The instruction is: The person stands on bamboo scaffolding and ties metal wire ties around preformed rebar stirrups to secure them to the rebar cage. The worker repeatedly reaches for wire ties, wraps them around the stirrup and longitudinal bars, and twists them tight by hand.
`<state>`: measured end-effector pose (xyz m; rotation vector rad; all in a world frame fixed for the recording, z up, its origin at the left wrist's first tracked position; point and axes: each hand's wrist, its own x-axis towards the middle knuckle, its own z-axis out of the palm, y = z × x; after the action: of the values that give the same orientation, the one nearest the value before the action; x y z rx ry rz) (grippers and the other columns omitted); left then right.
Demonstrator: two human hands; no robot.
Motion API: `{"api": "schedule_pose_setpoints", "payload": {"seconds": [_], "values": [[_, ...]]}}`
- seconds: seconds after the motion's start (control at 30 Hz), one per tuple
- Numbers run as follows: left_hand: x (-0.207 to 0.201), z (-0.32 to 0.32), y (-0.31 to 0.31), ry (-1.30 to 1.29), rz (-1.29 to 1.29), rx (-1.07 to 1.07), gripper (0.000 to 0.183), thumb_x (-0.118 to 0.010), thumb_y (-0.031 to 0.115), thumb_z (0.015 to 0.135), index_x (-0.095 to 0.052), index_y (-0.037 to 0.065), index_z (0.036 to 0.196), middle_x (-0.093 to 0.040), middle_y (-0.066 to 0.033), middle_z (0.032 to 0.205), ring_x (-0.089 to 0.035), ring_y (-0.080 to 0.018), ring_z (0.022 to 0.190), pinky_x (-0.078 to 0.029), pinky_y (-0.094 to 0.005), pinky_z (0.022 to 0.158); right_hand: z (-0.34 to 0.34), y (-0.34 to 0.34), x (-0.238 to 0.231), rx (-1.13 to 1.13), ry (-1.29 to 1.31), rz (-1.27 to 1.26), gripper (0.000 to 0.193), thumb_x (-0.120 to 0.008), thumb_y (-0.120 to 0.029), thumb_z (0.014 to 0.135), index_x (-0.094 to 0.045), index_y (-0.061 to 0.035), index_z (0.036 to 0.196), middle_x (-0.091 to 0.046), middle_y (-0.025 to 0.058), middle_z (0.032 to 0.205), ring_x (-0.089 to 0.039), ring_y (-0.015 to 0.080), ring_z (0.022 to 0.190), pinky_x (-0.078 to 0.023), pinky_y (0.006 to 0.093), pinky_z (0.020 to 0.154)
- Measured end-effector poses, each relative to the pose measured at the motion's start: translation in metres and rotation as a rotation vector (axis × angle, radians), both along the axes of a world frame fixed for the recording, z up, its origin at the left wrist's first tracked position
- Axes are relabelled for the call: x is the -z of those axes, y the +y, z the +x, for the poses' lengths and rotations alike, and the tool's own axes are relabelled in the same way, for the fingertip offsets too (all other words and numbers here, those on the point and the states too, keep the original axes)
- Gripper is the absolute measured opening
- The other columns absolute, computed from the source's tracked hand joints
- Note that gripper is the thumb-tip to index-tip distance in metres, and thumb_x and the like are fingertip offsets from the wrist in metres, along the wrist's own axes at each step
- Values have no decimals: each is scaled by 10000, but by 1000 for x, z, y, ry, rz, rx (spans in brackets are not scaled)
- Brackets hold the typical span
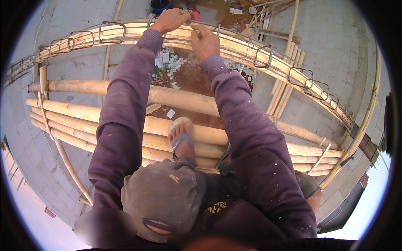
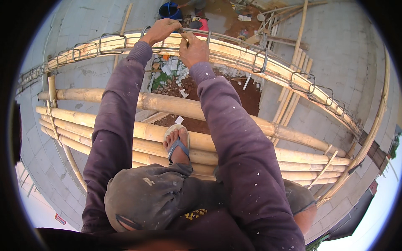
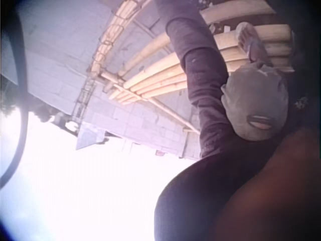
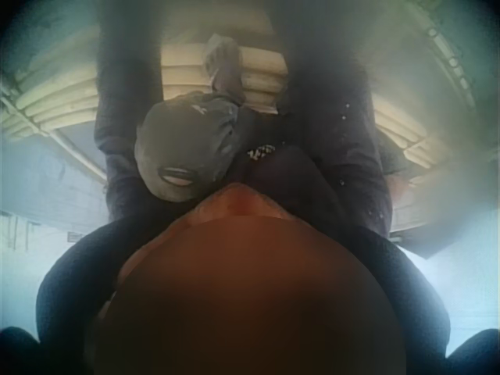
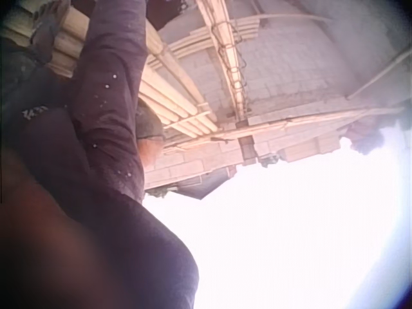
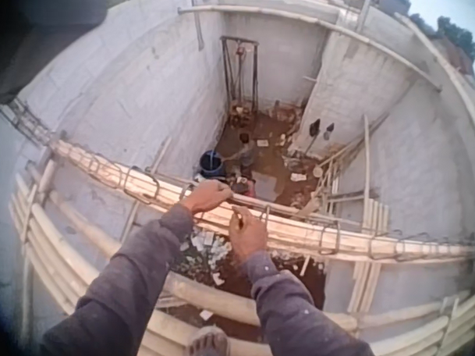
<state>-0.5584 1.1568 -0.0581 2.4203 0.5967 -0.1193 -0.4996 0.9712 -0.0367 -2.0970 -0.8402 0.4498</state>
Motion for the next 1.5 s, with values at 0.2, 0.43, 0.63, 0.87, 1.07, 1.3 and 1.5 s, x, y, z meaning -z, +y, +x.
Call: {"api": "schedule_pose_setpoints", "payload": {"seconds": [0.2, 0.43, 0.63, 0.87, 1.07, 1.3, 1.5], "values": [[-13, -3, -1, 93, -20, 107, 384, -667, 333, 764, -678, 92, 1063, -711, -103, 941, -659, -304, 930, -463, -422, 900, 0, 1, 4, 4, -25, 14, 265, -604, -251, 885, -737, -113, 1068, -693, 150, 775, -664, 307, 703, -518, 425, 701], [-25, 0, -7, 230, 110, 246, 364, -697, 354, 727, -602, 126, 995, -658, -105, 901, -621, -313, 983, -344, -463, 986, 2, 0, 7, 14, 59, 8, 266, -604, -259, 880, -750, -120, 1053, -707, 165, 833, -686, 333, 779, -536, 432, 769], [-2, -6, -2, 115, 168, 244, 414, -674, 453, 804, -613, 119, 1041, -676, -123, 1001, -610, -320, 1062, -338, -498, 1013, 5, 2, 11, 8, 10, 49, 295, -606, -294, 882, -746, -114, 1070, -639, 121, 636, -626, 262, 604, -499, 414, 642], [11, -12, 2, 17, 230, 249, 454, -599, 455, 875, -627, 108, 1167, -675, -136, 1146, -588, -307, 1154, -253, -547, 1134, 4, 1, 9, 14, 62, 56, 286, -609, -287, 883, -750, -115, 1063, -617, 111, 601, -596, 247, 569, -475, 404, 609], [-2, -5, -14, 148, 248, 127, 564, -604, 443, 833, -629, 96, 1277, -678, -99, 1219, -545, -298, 1268, -185, -620, 1167, 7, 1, 9, 1, 78, 63, 287, -615, -287, 882, -752, -121, 1072, -643, 120, 649, -615, 254, 618, -490, 405, 648], [-11, -22, -48, -273, 581, -97, 409, -621, 304, 794, -661, 65, 1123, -635, -126, 1234, -560, -301, 1194, -364, -528, 1024, 5, 1, 8, 3, 97, 121, 307, -607, -295, 879, -749, -120, 1088, -670, 133, 713, -634, 273, 674, -506, 407, 701], [-23, -29, -68, 80, 486, -235, 270, -601, 284, 839, -691, 54, 947, -698, -131, 855, -656, -291, 784, -485, -434, 788, 5, 0, 6, -17, 69, 28, 299, -567, -227, 879, -755, -94, 1070, -733, 178, 1033, -708, 344, 924, -541, 409, 899]]}}
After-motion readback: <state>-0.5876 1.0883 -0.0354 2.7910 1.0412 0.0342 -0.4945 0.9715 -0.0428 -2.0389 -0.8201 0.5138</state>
